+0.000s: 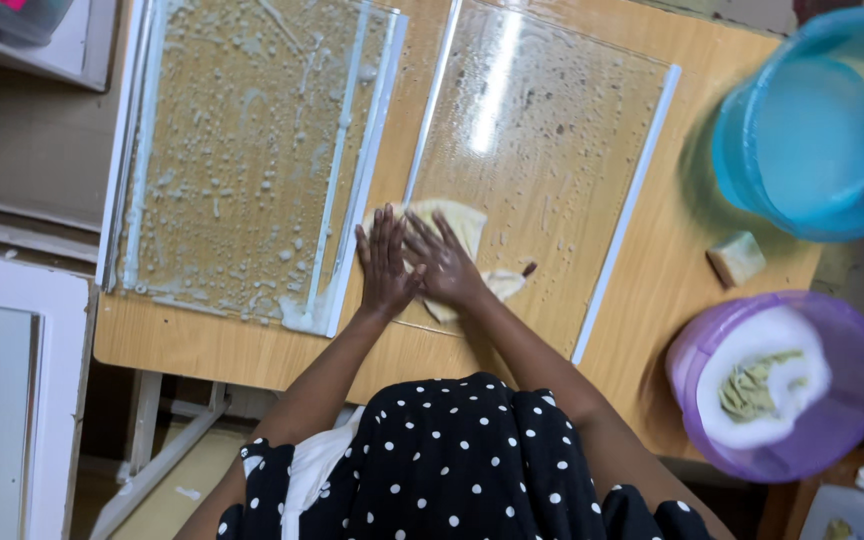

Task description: The person cleans glass shelves by hand using a cloth and soapy water, wiping both sides of the glass and the plastic frames.

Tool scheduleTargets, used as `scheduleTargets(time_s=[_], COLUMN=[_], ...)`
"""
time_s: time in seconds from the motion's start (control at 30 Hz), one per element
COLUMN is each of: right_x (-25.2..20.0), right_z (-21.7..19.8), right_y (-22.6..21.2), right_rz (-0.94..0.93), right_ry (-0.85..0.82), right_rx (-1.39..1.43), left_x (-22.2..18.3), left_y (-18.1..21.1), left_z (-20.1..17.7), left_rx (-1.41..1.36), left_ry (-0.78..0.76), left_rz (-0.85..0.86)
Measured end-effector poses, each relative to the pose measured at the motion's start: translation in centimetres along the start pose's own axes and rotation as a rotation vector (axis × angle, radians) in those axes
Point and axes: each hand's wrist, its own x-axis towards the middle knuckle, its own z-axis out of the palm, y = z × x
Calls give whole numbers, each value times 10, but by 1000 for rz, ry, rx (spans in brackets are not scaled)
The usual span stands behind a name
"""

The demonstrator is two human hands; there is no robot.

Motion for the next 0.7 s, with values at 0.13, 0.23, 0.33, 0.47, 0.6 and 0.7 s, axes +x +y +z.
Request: scheduleTargets(time_s=[0.13,0.23,0.33,0.47,0.6,0.7], right_x=[-80,-117,-117,-87,-16,7], right_z=[-4,-39,-86,-14,24,43], right_y=[-13,2,24,96,59,8], right_rz=[40,300,694,1128,776,478], right_ry=[-80,-139,-29,88,95,101], right_rx=[174,191,-79,-105,-150,-196], left_x=[4,6,6,5,5,7], left_y=[6,8,12,12,11,2], left_z=[-5,-9,-12,-13,-13,-9], left_rx=[3,7,62,-26,-138,-132], left_ry=[14,-17,-60,-120,-123,-83], left_rz=[65,69,92,99,97,86])
